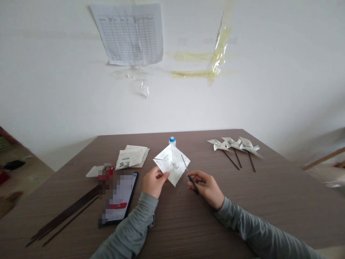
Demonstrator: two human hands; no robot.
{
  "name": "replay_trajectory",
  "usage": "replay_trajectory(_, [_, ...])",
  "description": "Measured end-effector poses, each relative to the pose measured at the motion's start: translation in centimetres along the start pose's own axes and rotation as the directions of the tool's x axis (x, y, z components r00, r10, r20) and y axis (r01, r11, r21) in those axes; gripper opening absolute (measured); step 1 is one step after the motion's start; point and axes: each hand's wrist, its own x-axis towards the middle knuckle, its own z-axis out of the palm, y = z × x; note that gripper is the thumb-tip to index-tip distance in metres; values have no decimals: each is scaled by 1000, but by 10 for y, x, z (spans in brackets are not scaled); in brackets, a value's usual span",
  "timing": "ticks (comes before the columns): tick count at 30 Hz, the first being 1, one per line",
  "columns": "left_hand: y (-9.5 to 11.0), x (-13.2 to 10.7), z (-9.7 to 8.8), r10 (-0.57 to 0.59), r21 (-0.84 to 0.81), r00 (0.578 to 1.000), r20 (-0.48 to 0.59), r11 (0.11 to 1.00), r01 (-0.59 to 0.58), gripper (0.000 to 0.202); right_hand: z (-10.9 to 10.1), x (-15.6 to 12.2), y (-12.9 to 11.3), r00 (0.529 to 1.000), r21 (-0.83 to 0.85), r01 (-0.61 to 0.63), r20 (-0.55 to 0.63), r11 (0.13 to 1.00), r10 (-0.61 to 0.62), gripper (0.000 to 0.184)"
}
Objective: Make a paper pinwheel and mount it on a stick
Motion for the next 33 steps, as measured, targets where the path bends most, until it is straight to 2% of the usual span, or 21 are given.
replay_trajectory(4, [-6, 1, 2, 27, 210, 1000, 10, 977, -29, 12, -8, 9, 10, 999, 22, -19, -29, 1000, 20, 50])
replay_trajectory(9, [-10, 2, 8, 7, 430, 999, 38, 903, -23, 25, -18, 20, 24, 998, -54, -4, -60, 999, 1, 48])
replay_trajectory(14, [-14, 6, 13, -55, 636, 993, 101, 772, -22, 68, -27, 27, 34, 996, -216, 33, -78, 976, -51, 39])
replay_trajectory(17, [-21, 6, 13, -7, 663, 997, 80, 747, -48, 84, -30, 29, 36, 993, -311, 40, -97, 950, -74, 36])
replay_trajectory(20, [-28, 5, 13, 147, 692, 986, 82, 704, -162, 79, -32, 30, 34, 993, -373, 49, -82, 926, -85, 31])
replay_trajectory(23, [-34, 3, 17, 261, 708, 956, 131, 651, -275, 60, -31, 30, 32, 993, -404, 84, -46, 911, -112, 35])
replay_trajectory(26, [-36, 3, 22, 247, 664, 938, 244, 662, -348, 44, -30, 30, 34, 989, -440, 102, -55, 892, -140, 39])
replay_trajectory(28, [-38, 2, 25, 199, 644, 928, 314, 674, -362, 43, -29, 30, 37, 985, -462, 101, -81, 881, -155, 36])
replay_trajectory(30, [-40, 1, 28, 184, 639, 923, 339, 674, -369, 44, -28, 29, 41, 979, -484, 101, -106, 869, -173, 27])
replay_trajectory(33, [-42, -1, 30, 220, 638, 909, 354, 654, -407, 46, -24, 29, 44, 974, -526, 125, -97, 841, -206, 15])
